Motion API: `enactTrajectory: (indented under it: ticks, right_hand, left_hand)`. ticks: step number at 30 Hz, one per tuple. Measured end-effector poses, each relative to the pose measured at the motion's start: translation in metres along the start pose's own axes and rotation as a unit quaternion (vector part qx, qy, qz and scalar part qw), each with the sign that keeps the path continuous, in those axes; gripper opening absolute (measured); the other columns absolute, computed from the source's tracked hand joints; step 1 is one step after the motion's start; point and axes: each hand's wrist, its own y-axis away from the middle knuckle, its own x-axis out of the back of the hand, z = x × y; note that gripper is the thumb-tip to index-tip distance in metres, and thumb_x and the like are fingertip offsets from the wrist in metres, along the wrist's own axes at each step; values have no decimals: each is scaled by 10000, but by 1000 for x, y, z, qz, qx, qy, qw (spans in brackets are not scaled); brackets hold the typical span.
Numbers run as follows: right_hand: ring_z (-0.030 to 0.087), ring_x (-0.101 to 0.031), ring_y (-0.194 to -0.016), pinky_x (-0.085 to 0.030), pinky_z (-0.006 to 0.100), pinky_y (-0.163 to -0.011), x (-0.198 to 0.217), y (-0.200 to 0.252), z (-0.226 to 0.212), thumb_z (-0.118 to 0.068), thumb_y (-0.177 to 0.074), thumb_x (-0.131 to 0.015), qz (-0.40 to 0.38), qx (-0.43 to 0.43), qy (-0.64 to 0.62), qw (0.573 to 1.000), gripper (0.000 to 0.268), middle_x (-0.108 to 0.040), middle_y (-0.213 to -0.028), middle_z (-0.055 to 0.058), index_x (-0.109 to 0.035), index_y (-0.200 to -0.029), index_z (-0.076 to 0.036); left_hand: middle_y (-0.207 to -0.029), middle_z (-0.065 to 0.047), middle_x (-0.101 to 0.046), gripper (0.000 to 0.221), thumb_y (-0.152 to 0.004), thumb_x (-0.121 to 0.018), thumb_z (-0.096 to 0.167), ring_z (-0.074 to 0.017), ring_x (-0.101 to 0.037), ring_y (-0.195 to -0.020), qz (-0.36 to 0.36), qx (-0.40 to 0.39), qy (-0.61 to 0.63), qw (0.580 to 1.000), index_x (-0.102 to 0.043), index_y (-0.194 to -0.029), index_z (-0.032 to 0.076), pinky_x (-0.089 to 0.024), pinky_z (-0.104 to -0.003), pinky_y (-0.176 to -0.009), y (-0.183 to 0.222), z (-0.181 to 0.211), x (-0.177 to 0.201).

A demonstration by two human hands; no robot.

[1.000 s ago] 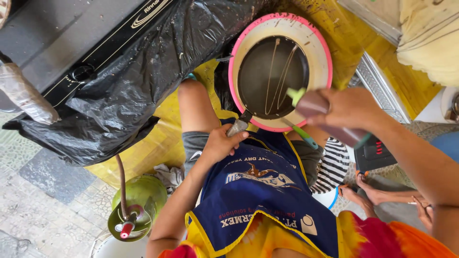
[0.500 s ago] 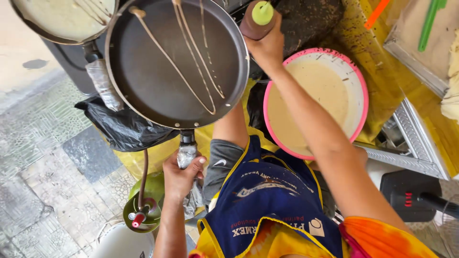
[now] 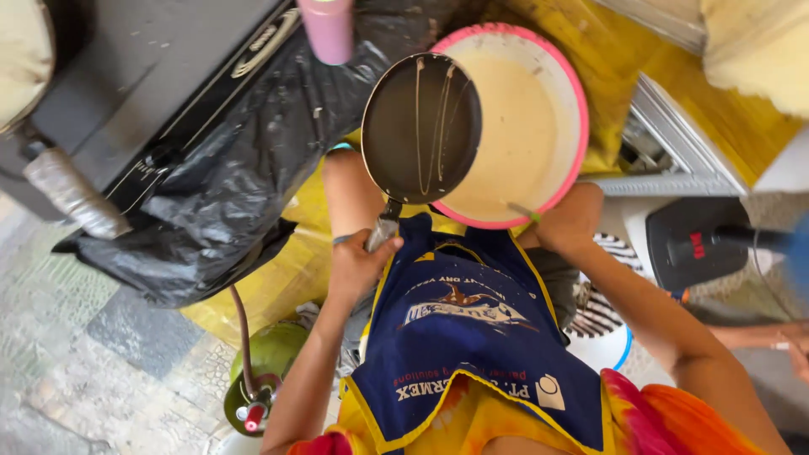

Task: Cooking crepes by pouring batter into pans, spreading it with a ladle, and adding toppings

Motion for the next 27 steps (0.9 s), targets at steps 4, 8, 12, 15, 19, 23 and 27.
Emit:
enactTrajectory:
  ticks: [4, 8, 12, 15, 19, 23, 27]
  right_hand:
    - [238, -712, -688, -498, 359, -635, -75, -15, 45, -384, -989, -600, 182, 105, 42, 977, 290, -699, -714, 44, -725, -834, -174]
    - [246, -584, -582, -466, 390, -460, -77, -49, 73, -142, -816, -580, 365, 179, 124, 905, 91, -546, -655, 47, -630, -744, -168]
    - [227, -642, -692, -450, 363, -553, -22, -20, 124, -155, -819, -624, 381, 158, 170, 895, 54, -594, -744, 10, -662, -836, -190]
    - [324, -681, -708, -487, 422, -571, 22, 7, 156, -323, -956, -623, 281, 100, 103, 949, 208, -633, -771, 71, -702, -886, -143]
    - [386, -761, -791, -570, 470, -679, 44, 27, 168, -382, -912, -584, 189, 53, 33, 980, 356, -732, -885, 91, -785, -1200, -320]
    - [359, -747, -893, -569, 475, -720, 31, 33, 157, -410, -894, -605, 197, 15, -65, 978, 437, -746, -977, 44, -760, -1302, -402]
    - [308, -714, -831, -500, 478, -532, 35, 47, 127, -350, -840, -693, 279, 28, -105, 954, 536, -703, -927, -14, -774, -1370, -359]
  left_hand:
    - [-529, -78, -668, 464, -811, -803, 541, -186, -686, -462, -38, -20, -57, 997, -699, -792, 90, -557, -298, -540, -7, 34, -5]
    - [-531, -50, -663, 405, -812, -817, 465, -157, -665, -432, -43, -35, -62, 997, -686, -747, 88, -539, -249, -473, -19, 53, -9]
    - [-730, -214, -695, 616, -783, -736, 710, -459, -718, -829, 21, -112, -244, 963, -729, -864, 99, -590, -499, -720, -51, 42, -10]
    - [-749, -215, -705, 609, -847, -682, 703, -497, -723, -798, 90, -189, -330, 920, -737, -964, 107, -598, -541, -712, -60, 39, -11]
    - [-576, -98, -614, 480, -786, -781, 574, -331, -677, -501, 276, -422, -410, 760, -617, -707, 129, -557, -445, -479, -74, 36, -14]
    - [-643, -121, -622, 558, -856, -688, 656, -360, -652, -616, 194, -338, -392, 833, -599, -751, 116, -495, -470, -564, -82, 62, -17]
    - [-605, -83, -606, 430, -905, -746, 443, -167, -490, -434, -109, 8, -18, 994, -585, -749, 76, -420, -281, -436, -48, 130, -12]
